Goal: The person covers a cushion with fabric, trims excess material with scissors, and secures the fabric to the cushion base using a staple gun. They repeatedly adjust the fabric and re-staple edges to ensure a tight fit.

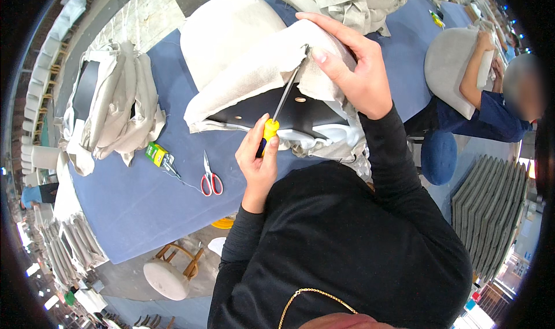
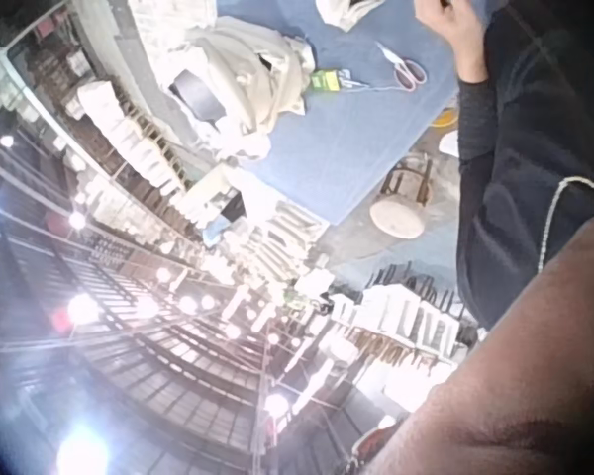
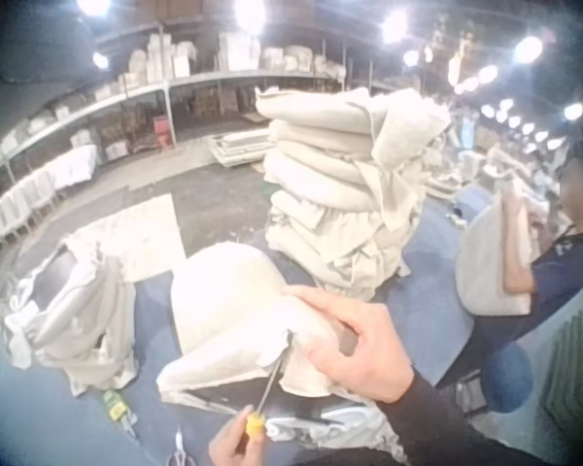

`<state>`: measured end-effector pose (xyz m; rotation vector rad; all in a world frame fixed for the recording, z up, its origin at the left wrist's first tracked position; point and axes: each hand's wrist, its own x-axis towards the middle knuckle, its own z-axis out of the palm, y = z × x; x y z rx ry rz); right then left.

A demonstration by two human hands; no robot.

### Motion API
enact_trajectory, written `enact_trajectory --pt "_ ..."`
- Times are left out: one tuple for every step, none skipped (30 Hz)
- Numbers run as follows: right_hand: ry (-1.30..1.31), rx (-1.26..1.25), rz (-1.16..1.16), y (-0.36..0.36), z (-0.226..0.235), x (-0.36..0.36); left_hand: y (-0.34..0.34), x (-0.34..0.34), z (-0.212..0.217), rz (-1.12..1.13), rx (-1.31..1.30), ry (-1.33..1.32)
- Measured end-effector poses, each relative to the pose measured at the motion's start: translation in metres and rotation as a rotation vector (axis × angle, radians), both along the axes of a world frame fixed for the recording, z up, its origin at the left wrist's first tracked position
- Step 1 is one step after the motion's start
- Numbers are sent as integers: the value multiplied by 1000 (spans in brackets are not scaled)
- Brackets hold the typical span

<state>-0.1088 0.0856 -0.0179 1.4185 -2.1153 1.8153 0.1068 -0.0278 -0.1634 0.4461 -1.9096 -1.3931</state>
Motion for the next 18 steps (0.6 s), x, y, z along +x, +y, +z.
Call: enact_trajectory --pt "16 2 -10 -1 0 0 2 0 0 10 -8 3" --pt "33 5 -20 -3 0 -1 3 0 0 20 -17 6" --pt "48 7 -29 -4 0 -1 3 -1 0 46 -67 23" --pt "51 9 -37 -5 0 0 2 -3 -1 72 -117 39" --pt "54 12 -46 -5 -1 1 2 -4 -2 98 -167 56" --pt "59 12 -56 -6 -1 1 1 -4 -2 97 -164 54" --pt "74 7 -57 -6 -1 0 0 -3 -2 96 -160 51" --pt "89 2 -58 -7 -2 0 -1 -2 -2 95 -157 49" --pt "102 0 -58 -8 -3 -1 -1 -3 -2 105 -171 62" --pt "97 5 -57 -8 -2 0 -1 -6 0 115 -186 74" --pt "92 11 -56 -8 -2 1 -1 -7 1 125 -201 86" --pt "89 16 -57 -8 -1 1 -3 -9 3 129 -243 88" --pt "77 17 -52 -8 -1 2 -5 -11 5 132 -286 89" --pt "66 17 -47 -8 0 2 -7 -12 6 136 -329 91" --pt "53 18 -43 -8 0 2 -9 -7 1 -46 38 111" --pt "60 16 -36 -7 0 1 -12 0 -7 -228 404 127" --pt "67 15 -30 -5 0 0 -13 5 -13 -411 771 140" --pt "75 13 -21 -6 -1 0 -11 4 -12 -359 689 153"
